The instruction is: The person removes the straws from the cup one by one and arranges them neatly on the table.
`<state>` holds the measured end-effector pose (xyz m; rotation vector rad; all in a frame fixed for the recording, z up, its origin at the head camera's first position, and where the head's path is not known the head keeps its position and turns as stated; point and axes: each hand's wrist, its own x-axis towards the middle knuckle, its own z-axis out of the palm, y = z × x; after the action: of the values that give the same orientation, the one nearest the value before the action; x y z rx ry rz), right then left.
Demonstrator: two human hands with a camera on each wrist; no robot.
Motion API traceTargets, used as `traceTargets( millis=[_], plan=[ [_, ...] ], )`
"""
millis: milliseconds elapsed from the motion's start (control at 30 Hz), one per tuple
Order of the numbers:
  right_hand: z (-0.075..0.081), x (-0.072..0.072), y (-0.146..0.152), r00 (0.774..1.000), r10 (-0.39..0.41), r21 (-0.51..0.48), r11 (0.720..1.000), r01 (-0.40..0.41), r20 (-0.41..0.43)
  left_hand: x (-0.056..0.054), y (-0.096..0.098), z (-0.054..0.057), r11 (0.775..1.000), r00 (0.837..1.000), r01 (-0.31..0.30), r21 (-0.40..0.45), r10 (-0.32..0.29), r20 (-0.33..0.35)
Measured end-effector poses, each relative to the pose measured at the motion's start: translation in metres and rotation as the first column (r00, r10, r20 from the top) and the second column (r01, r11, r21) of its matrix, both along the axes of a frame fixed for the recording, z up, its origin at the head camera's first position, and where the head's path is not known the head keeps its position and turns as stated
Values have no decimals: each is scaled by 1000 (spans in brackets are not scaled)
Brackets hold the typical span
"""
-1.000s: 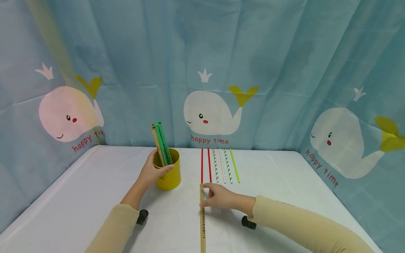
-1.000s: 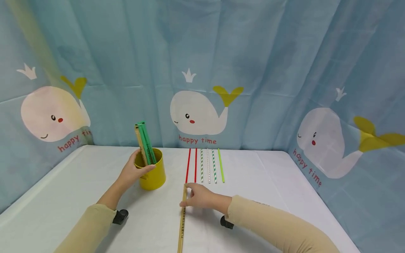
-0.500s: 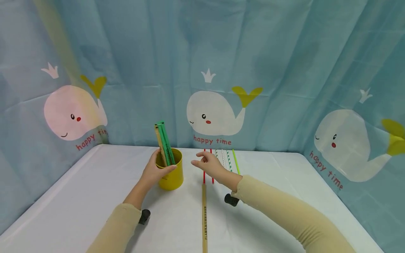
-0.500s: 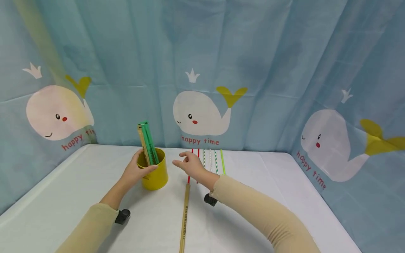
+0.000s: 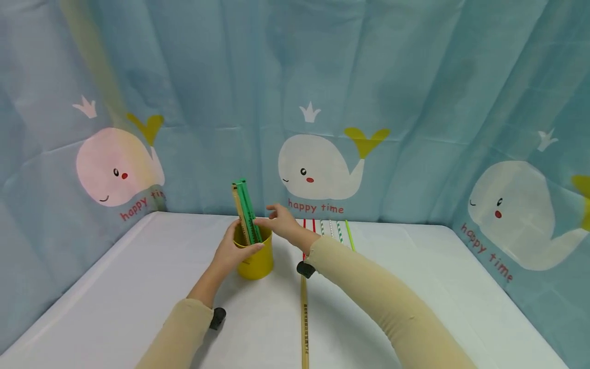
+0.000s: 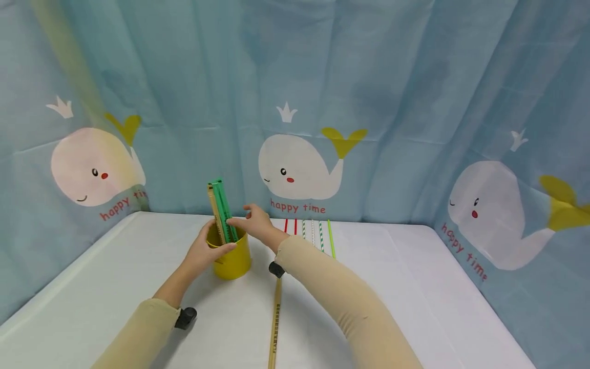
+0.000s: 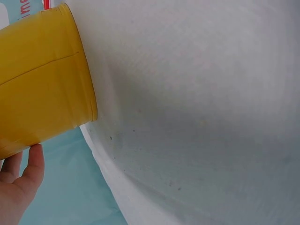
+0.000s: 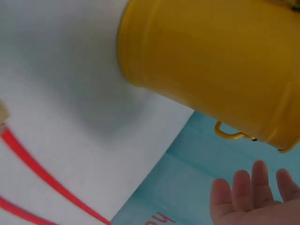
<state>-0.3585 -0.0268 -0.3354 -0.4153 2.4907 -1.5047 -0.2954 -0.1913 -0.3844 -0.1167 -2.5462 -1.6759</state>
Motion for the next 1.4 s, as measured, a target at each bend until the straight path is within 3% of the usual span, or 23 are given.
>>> traceTargets(
  millis=[233, 567, 900, 1167, 1400],
  plan=[
    [-9, -14, -18, 1000, -11, 42, 999, 12, -11, -1, 2, -1, 1000, 1000, -15, -15, 15, 5],
    [-9, -15, -29, 998, -17, 56, 998, 21, -64, 2, 4, 2, 999, 999, -28, -38, 28, 18],
    [-13, -18, -23, 994, -36, -30, 999, 33, -108, 2, 2, 1, 998, 999, -32, -58, 34, 25],
    [-8, -13, -11, 987, -31, 53, 998, 39, -159, 2, 1, 3, 999, 1000, -16, -46, 17, 27],
    [0, -3, 2, 992, -35, -17, 999, 33, -118, 2, 1, 2, 1000, 999, -8, -28, 9, 39]
  ],
)
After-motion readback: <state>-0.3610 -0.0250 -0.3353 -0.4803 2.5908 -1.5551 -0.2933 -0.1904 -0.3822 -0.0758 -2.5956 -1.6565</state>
